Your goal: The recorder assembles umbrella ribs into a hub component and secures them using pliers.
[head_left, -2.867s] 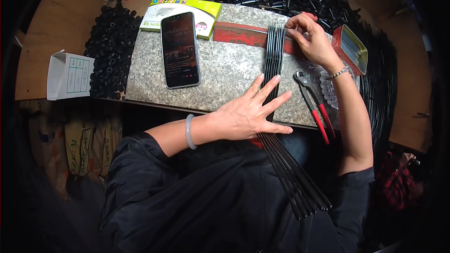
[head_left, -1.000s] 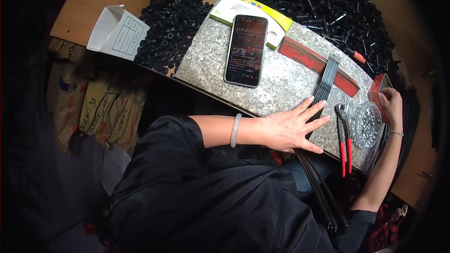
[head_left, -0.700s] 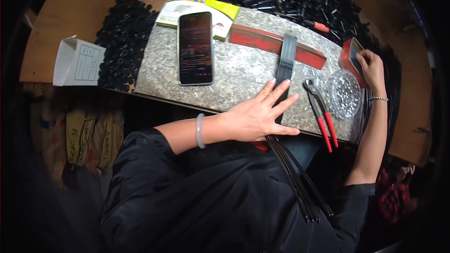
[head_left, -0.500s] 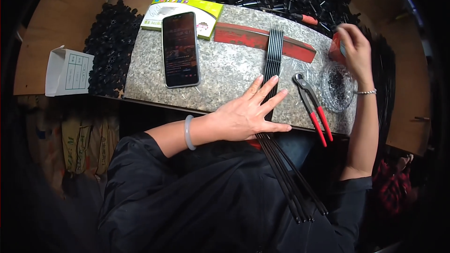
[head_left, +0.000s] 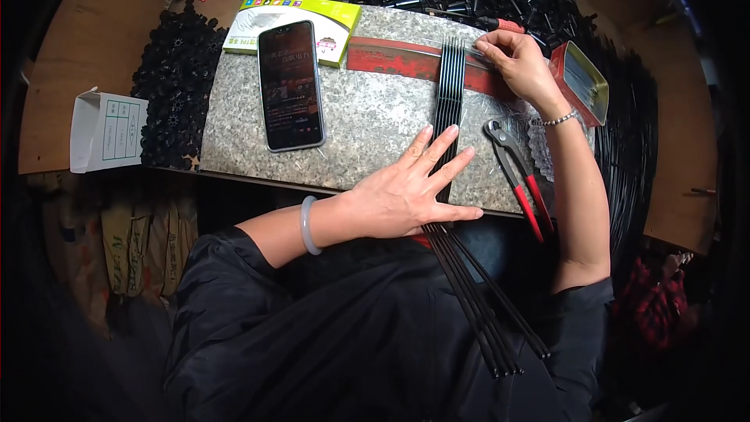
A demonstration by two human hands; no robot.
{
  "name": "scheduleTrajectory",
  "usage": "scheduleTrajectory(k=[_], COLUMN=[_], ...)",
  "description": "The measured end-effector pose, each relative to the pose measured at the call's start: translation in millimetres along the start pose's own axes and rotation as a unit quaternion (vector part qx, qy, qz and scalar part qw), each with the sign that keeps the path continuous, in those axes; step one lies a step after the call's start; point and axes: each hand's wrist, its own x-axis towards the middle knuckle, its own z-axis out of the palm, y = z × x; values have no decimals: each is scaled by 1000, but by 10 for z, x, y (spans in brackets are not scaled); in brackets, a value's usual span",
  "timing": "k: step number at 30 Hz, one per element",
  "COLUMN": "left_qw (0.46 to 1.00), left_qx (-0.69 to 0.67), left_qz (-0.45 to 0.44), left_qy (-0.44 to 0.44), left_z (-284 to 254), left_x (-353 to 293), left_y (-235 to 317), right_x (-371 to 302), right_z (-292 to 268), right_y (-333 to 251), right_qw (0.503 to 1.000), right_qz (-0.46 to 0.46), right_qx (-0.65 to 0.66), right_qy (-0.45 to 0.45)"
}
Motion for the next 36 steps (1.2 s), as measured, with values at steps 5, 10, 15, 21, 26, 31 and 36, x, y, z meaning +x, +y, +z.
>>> scheduleTrajectory(k=[5, 10, 15, 21, 26, 31, 36], left_qw=[1000, 1000, 1000, 1000, 1000, 1000, 1000], left_qx=[11, 27, -8, 9, 5, 5, -15], left_qz=[6, 14, 1, 12, 12, 13, 0], left_qy=[-5, -7, 12, -14, -14, -16, 5], left_z=[3, 12, 7, -22, -26, -14, 3], left_x=[-5, -10, -6, -1, -4, -2, -6], left_y=[-11, -17, -12, -22, -28, -28, -21], right_x=[9, 13, -6, -8, -4, 3, -7], right_z=[10, 13, 9, -4, 4, 22, -14], right_y=[2, 13, -19, 7, -52, -36, -124], right_qw=[1000, 999, 998, 998, 998, 996, 996], right_qz=[-5, -35, -37, -35, -42, -63, -37], right_qx=[-10, -22, -39, -43, -52, -65, -76], right_qy=[4, 9, 12, 14, 7, 26, 10])
